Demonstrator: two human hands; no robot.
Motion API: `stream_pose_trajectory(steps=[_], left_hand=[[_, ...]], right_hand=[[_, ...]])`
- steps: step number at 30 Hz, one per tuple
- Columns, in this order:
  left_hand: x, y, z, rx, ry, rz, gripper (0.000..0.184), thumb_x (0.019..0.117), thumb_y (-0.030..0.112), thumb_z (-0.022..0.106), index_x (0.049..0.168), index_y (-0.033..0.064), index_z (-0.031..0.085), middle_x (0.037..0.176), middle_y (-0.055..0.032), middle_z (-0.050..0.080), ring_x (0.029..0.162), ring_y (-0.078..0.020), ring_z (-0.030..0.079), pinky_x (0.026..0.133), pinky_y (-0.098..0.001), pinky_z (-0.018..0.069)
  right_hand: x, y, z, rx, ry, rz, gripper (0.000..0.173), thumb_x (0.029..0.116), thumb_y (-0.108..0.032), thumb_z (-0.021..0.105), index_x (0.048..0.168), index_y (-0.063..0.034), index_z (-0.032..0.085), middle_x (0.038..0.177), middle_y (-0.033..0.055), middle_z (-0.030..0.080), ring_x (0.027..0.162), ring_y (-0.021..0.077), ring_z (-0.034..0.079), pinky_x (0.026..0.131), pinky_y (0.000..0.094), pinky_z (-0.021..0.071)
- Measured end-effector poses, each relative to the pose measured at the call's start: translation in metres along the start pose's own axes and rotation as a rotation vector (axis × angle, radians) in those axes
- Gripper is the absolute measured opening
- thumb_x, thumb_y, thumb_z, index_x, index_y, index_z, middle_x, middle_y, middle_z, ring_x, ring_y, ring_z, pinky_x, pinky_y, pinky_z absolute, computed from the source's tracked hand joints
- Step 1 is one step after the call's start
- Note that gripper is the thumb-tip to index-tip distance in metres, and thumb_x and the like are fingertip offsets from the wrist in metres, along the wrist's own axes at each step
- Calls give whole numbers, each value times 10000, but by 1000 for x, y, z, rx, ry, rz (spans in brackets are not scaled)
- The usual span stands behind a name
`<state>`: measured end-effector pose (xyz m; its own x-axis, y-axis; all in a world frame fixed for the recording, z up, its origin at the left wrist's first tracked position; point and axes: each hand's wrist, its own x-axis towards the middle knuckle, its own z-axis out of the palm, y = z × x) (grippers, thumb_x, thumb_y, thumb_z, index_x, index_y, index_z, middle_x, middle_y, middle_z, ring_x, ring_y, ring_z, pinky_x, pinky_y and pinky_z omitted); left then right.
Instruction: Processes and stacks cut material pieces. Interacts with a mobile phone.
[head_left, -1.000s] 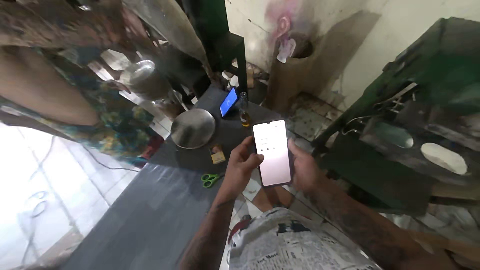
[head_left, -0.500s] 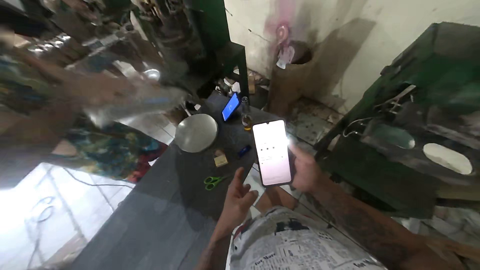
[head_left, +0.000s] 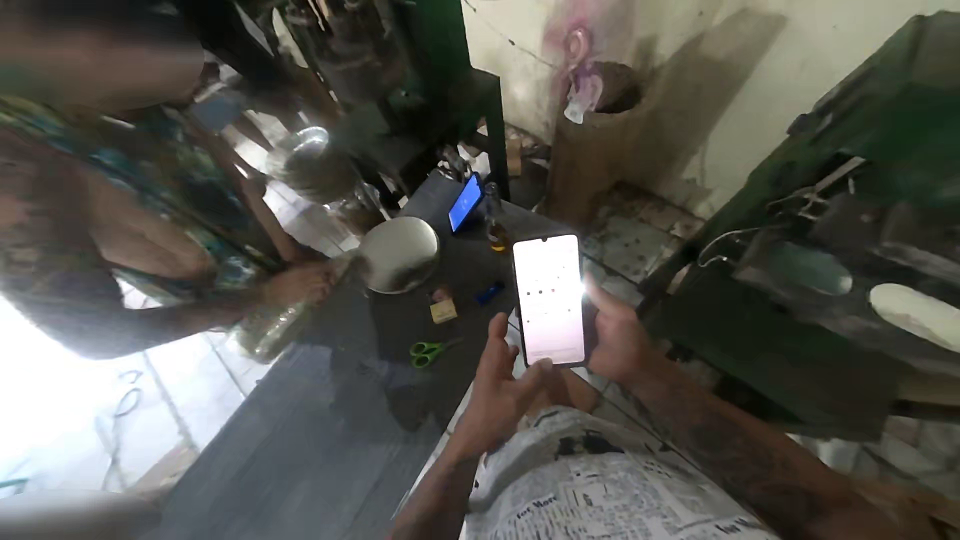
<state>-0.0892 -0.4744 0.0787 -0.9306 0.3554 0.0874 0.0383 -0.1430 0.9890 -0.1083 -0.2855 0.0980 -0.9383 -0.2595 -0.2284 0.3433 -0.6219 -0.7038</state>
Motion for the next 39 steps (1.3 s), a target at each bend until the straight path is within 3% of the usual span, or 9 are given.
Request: stream_pose_trajectory(steps=[4,7,13,16,26,28,31,34,39], left_hand=[[19,8,1,-48,-11,38,590,958,59,621,1471,-22,343,1244,-89,667,1074,-155,698,964,-379,591],[27,12,6,-54,-21,35,549,958,39,594,1451,-20,359,1111,-70,694,984,-138,708,901,-347,602],[29,13,9,-85,-28,-7,531,956,4,564,1445,-41,363,1159,-98,693,1000,-153,716,910,-365,606],[26,13,6,-74,-30,-19,470,959,-14,539,1411,-30,415,1143,-92,702,988,-154,717,902,-359,606],[17,9,-8,-103,-24,-22,511,948,-18,551,1439,-8,409,1201,-133,688,1044,-207,715,946,-412,599],[14,7,-9,-98,-20,-23,545,945,-1,565,1456,7,374,1252,-136,662,1078,-217,702,966,-424,588],[9,4,-8,-61,-4,-4,751,928,46,629,1553,16,214,1351,-151,607,1139,-229,683,988,-435,585],[2,3,-2,51,-6,57,890,909,83,709,1561,-12,110,1353,-166,588,1169,-200,669,1015,-401,578],[-1,-2,2,266,-7,100,967,879,194,789,1564,-10,137,1342,-202,570,1166,-162,664,999,-352,583]], right_hand=[[-4,-2,-5,56,54,25,563,1109,-469,188,1341,-141,582,1142,112,730,1049,210,721,910,419,612],[-6,-3,-10,82,70,22,570,1110,-456,186,1311,-119,599,1130,127,729,1045,215,720,907,423,611],[-7,-4,-12,61,93,56,618,1110,-471,133,1302,-104,592,1114,116,734,1038,208,722,902,412,613],[-5,2,-16,67,-8,46,613,1108,-458,128,1321,-98,577,1144,129,730,1068,219,719,935,418,605],[1,13,-11,103,-95,61,567,1101,-484,209,1341,-125,577,1188,130,714,1104,238,703,963,451,589],[1,13,-9,103,-82,72,577,1098,-497,206,1350,-124,568,1194,133,713,1107,243,702,966,455,588],[2,13,-3,85,-19,87,617,1100,-499,146,1340,-122,572,1171,130,717,1088,234,705,947,449,593],[3,14,-1,76,-10,81,625,1098,-507,148,1332,-117,577,1155,129,719,1073,223,708,934,427,598],[5,16,1,101,-33,61,631,1097,-506,147,1355,-109,563,1179,154,711,1095,249,703,958,456,586]])
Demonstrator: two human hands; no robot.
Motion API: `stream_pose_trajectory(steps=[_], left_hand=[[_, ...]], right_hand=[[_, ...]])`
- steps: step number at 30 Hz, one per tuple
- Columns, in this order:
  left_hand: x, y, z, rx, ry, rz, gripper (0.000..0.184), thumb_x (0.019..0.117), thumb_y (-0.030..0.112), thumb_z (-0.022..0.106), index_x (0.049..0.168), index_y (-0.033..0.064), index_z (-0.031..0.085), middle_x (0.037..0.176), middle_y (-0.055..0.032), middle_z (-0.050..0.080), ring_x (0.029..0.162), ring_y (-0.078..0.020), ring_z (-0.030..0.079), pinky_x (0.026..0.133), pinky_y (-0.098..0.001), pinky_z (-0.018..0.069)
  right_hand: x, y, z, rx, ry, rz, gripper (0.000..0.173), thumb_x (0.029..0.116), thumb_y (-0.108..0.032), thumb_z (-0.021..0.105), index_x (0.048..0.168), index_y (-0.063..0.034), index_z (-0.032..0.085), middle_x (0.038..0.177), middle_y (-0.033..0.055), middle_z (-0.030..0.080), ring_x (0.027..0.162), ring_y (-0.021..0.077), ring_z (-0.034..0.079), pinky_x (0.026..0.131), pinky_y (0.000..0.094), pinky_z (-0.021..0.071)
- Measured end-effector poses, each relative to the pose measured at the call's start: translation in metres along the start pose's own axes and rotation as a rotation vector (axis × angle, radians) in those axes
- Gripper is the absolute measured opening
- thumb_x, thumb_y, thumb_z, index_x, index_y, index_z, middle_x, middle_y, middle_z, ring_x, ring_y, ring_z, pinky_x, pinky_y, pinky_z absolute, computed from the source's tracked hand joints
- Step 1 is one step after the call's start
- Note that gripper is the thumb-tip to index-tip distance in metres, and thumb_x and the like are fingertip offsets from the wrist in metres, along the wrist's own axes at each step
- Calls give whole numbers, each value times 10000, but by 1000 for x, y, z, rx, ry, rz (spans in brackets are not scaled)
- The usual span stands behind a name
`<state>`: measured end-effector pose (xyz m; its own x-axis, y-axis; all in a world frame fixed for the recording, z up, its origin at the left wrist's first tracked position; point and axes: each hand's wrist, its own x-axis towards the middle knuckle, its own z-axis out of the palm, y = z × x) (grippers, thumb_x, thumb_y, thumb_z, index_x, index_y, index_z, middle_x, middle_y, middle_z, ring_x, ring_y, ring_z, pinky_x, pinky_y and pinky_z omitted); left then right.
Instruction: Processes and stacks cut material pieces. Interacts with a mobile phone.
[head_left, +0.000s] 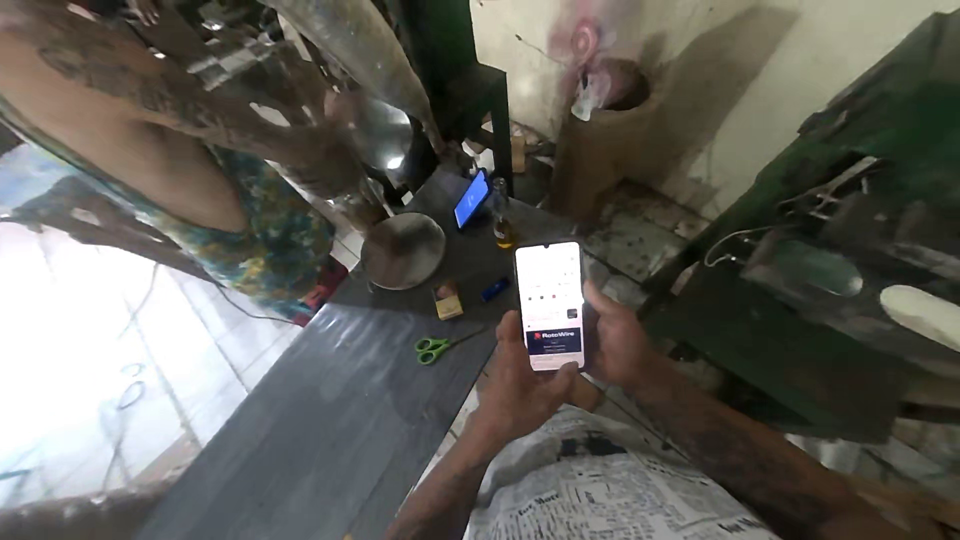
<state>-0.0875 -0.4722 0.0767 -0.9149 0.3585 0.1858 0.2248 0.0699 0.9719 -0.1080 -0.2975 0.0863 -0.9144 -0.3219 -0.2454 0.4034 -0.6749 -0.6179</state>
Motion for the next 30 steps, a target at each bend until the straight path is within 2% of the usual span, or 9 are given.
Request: stream_pose_trajectory(steps=[8,12,17,21,26,30], left_hand=[[1,-6,-3,25,-7,15,985,868,223,806,1575,27,149,1368,-232,505,1190,-195,642,1000,-358,578],[2,-5,-5,31,-8,-11,949,857,245,813,1544,-8,210,1372,-224,503,1203,-210,625,1001,-363,572],[4,-1,-7,109,-6,6,808,864,259,798,1448,-51,334,1301,-224,558,1187,-200,617,998,-343,553],[9,5,-10,194,-19,30,684,869,264,787,1371,-48,443,1206,-166,648,1138,-171,642,994,-359,547],[14,2,-10,223,-27,40,660,879,299,785,1361,-15,461,1182,-149,659,1130,-205,642,987,-392,556],[16,3,-9,249,-55,52,652,879,309,783,1364,11,465,1168,-131,672,1119,-190,650,983,-396,557]], right_hand=[[1,2,4,0,12,-35,614,1105,-484,147,1351,-111,569,1180,149,705,1098,236,697,960,438,582],[3,2,4,-25,-12,-45,614,1102,-485,140,1357,-125,566,1186,137,707,1105,231,694,965,437,580],[2,3,1,-13,-37,-42,605,1101,-484,153,1375,-120,550,1210,153,694,1128,245,684,983,454,568],[-1,2,5,-36,3,-52,605,1105,-455,125,1337,-114,567,1167,136,713,1088,227,700,946,427,589],[-3,2,2,-8,-35,-74,603,1105,-449,132,1329,-111,579,1175,137,710,1104,220,693,968,424,579],[-6,1,0,-19,-43,-75,594,1107,-447,140,1333,-117,579,1180,136,710,1105,219,695,970,419,579]])
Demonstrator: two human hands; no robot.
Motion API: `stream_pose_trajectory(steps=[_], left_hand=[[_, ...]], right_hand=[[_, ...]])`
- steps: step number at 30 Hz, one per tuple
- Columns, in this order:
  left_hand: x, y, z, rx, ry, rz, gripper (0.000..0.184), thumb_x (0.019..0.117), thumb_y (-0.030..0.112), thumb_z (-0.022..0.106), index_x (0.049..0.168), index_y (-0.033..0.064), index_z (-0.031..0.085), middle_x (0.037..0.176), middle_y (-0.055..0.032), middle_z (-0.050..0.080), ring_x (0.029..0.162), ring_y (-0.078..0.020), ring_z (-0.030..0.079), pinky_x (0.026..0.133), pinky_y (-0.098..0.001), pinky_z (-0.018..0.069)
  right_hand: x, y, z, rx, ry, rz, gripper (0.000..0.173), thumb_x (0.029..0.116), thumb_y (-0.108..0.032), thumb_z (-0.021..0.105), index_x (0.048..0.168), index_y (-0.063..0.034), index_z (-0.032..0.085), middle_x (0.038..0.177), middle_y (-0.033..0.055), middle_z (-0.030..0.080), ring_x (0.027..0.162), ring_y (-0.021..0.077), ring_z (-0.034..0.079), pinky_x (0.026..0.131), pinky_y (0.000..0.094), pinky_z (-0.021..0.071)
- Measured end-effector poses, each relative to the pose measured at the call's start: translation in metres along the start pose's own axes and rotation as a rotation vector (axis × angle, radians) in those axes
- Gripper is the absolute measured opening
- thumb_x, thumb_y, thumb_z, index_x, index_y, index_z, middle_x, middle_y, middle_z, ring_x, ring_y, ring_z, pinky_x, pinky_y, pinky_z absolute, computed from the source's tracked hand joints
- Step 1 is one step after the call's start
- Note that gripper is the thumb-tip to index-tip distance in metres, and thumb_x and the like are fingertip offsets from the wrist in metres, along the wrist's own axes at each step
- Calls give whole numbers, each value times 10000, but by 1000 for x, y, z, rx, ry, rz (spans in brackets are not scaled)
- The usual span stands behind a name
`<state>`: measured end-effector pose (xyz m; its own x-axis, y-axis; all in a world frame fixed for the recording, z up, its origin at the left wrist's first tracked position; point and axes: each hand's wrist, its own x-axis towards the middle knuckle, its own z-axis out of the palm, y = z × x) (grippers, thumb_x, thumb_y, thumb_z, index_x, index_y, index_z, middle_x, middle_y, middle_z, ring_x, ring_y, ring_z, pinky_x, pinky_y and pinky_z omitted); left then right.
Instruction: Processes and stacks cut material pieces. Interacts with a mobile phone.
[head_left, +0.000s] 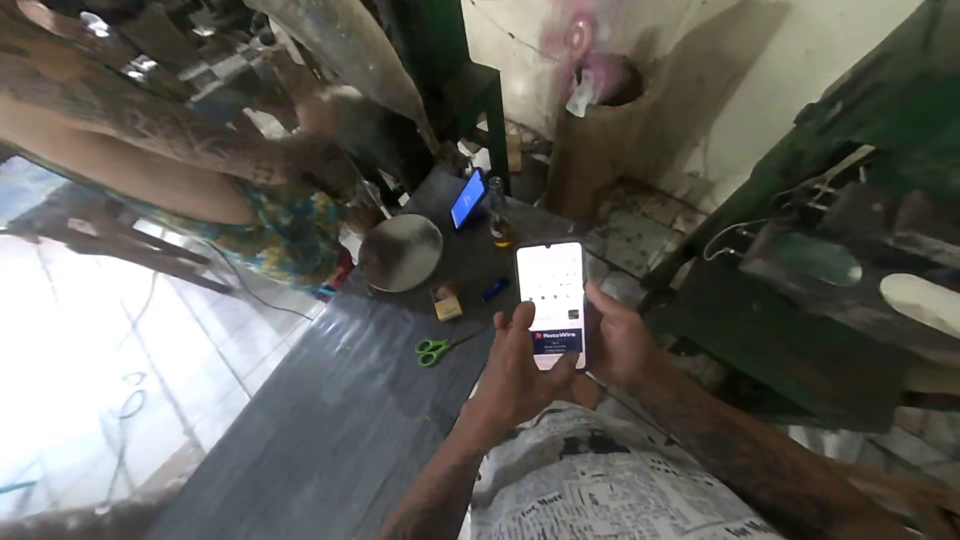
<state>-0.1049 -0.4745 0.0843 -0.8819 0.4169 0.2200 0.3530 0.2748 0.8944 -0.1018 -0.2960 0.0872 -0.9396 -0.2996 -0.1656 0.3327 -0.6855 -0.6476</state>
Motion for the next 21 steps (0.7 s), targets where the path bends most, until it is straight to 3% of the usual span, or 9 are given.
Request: stream_pose_trajectory(steps=[8,13,15,17,19,20,21], left_hand=[[4,7,4,95,8,-30,644,884,376,758,1334,-2,495,1197,-163,627,1143,-213,594,984,-370,516],[3,7,8,56,16,13,657,895,357,756,1366,-11,484,1241,-181,626,1209,-226,577,1055,-414,473],[7,6,7,-30,50,-9,655,896,332,757,1380,1,467,1247,-172,620,1194,-221,583,1030,-414,499],[15,8,4,-144,121,-69,765,877,282,783,1466,4,382,1342,-200,545,1212,-227,578,1000,-423,532],[30,12,0,-246,174,-118,932,858,229,801,1570,39,232,1541,-216,373,1332,-260,508,1051,-449,509],[38,15,-2,-281,192,-122,959,857,222,800,1590,88,197,1558,-186,352,1312,-249,529,1021,-441,536],[47,18,-2,-311,213,-112,947,855,212,804,1579,138,198,1495,-160,393,1196,-229,612,909,-417,606]], right_hand=[[-7,-7,3,19,92,29,576,1112,-439,160,1257,-92,597,1089,133,724,1030,208,716,912,404,602],[-11,-9,-2,3,81,-1,565,1108,-446,177,1273,-105,596,1100,125,730,1032,207,720,910,401,607],[-12,-10,-6,-6,68,-1,563,1105,-456,177,1300,-116,582,1117,118,725,1047,206,714,919,408,602],[-13,-11,-8,-22,57,6,557,1106,-452,167,1307,-131,576,1116,99,727,1046,193,712,919,403,602],[-15,-8,-13,-24,9,29,541,1107,-458,197,1307,-136,582,1127,87,729,1059,185,709,924,399,601],[-16,-6,-17,-22,-44,36,513,1098,-479,267,1314,-147,593,1147,74,729,1078,173,705,938,391,597],[-17,-4,-20,-22,-82,39,486,1079,-502,362,1314,-155,608,1154,64,728,1081,161,702,943,383,595]])
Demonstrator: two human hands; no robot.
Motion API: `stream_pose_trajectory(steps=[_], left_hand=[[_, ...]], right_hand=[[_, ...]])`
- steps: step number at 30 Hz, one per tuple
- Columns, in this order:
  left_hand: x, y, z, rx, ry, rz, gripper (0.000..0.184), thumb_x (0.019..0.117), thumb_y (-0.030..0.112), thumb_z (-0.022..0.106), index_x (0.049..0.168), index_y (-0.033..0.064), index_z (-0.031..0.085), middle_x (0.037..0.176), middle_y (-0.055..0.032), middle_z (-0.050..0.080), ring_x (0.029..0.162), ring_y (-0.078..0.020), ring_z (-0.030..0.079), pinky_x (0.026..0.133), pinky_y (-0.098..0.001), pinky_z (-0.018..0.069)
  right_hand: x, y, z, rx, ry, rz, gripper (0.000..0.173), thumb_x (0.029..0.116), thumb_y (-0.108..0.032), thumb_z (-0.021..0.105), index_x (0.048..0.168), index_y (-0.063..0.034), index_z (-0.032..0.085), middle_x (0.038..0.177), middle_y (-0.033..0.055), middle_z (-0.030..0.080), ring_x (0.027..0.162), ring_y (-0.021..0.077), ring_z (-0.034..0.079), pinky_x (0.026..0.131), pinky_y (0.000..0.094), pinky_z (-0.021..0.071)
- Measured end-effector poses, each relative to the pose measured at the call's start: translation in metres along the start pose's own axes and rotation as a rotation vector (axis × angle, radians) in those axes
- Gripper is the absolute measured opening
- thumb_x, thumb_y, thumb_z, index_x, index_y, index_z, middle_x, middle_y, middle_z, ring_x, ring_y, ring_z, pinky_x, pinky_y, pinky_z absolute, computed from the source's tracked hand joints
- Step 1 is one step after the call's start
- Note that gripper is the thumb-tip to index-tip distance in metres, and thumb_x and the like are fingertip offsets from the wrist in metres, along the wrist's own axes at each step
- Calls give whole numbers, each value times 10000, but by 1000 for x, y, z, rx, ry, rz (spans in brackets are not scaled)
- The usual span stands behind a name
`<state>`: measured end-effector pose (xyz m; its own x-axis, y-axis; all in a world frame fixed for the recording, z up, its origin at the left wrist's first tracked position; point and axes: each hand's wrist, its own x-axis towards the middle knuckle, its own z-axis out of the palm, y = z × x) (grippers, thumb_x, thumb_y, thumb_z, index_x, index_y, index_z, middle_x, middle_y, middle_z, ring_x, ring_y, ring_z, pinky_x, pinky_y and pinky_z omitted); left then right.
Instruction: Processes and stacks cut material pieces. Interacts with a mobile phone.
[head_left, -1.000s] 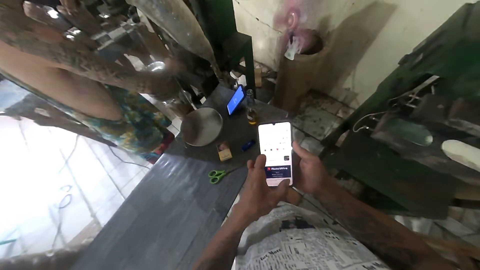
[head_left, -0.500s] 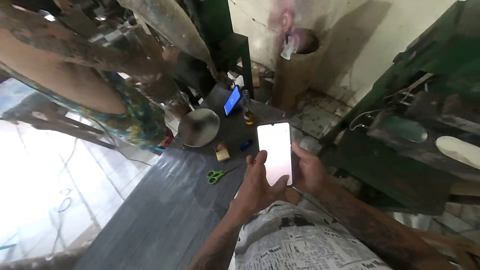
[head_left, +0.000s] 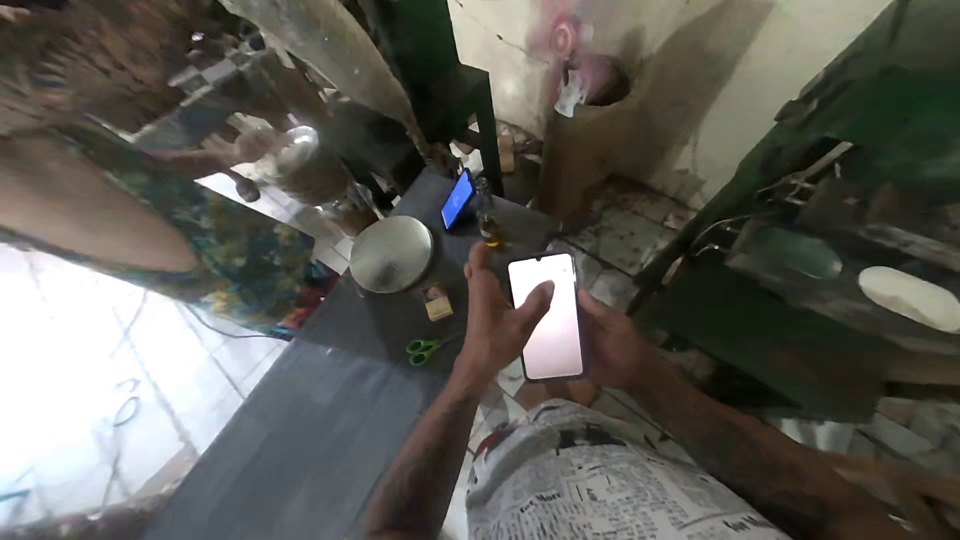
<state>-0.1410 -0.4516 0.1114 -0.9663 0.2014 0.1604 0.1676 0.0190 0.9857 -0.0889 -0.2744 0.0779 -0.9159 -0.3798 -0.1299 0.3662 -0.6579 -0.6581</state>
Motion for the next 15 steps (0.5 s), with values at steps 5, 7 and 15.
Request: stream_pose_trajectory(steps=[5,7,15], left_hand=[[19,1,4,75,2,27,954,868,198,804,1596,157,188,1501,-173,392,1200,-251,587,881,-419,594],[16,-3,-6,101,11,14,933,871,199,802,1588,144,207,1529,-147,401,1219,-239,590,908,-424,591],[-22,-14,-76,30,342,59,805,877,198,763,1520,89,291,1381,7,570,1161,-77,634,941,-296,586]], right_hand=[[-5,-1,0,-18,12,27,493,1064,-507,388,1297,-127,597,1151,74,732,1077,179,708,937,399,599],[-6,-3,3,-31,71,33,501,1086,-456,280,1318,-116,565,1146,84,730,1063,184,712,923,397,606],[-9,-10,-5,46,205,24,521,1094,-444,250,1278,-92,587,1099,112,734,1029,215,720,900,424,612]])
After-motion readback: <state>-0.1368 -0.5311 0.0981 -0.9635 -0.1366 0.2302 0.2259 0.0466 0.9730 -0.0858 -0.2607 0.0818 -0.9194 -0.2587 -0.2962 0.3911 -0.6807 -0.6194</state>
